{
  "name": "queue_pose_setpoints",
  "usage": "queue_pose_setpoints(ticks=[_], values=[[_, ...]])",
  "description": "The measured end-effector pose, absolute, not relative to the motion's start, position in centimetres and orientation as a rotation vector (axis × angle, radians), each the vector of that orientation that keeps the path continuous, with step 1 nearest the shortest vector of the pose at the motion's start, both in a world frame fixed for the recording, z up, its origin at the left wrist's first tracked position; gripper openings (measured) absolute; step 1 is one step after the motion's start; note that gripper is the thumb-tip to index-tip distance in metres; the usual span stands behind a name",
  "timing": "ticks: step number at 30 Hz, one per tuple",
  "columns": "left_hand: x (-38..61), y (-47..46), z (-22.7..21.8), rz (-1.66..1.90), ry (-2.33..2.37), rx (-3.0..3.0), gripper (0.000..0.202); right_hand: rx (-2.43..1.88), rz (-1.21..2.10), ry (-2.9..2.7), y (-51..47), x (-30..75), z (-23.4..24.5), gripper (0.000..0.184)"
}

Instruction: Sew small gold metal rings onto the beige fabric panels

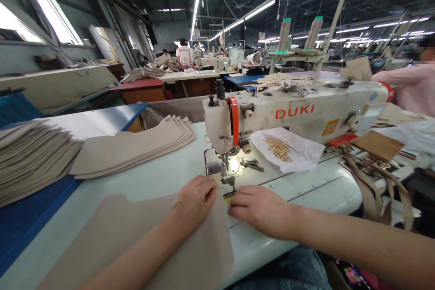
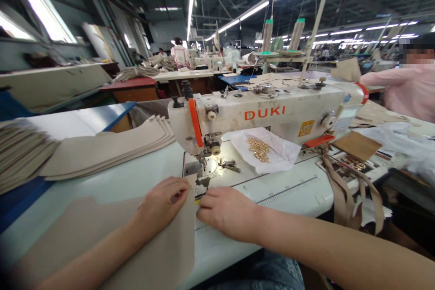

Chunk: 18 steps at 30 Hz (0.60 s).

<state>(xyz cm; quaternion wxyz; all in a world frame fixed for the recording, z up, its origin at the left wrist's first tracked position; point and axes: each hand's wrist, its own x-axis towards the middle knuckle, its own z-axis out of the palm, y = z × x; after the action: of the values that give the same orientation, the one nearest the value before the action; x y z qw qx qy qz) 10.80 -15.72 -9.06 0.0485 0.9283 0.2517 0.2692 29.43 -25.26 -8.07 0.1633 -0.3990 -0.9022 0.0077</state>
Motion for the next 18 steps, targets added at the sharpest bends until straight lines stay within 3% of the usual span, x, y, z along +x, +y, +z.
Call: queue_pose_setpoints(ticks=[3,10,18], values=[[10.8,-15.8,-9.2,0.871,0.758,2.838,0.017,-0.956,-0.252,-2.738,-26.5,29.8,-8.0,0.020],[10.8,-15.6,-9.5,0.913,0.724,2.853,0.019,-0.963,-0.464,-2.657,-24.4,28.1,-8.0,0.012],[10.6,-15.6,-9.1,0.888,0.684,2.841,0.018,-1.049,-0.287,-2.654,-24.3,27.6,-9.1,0.012]])
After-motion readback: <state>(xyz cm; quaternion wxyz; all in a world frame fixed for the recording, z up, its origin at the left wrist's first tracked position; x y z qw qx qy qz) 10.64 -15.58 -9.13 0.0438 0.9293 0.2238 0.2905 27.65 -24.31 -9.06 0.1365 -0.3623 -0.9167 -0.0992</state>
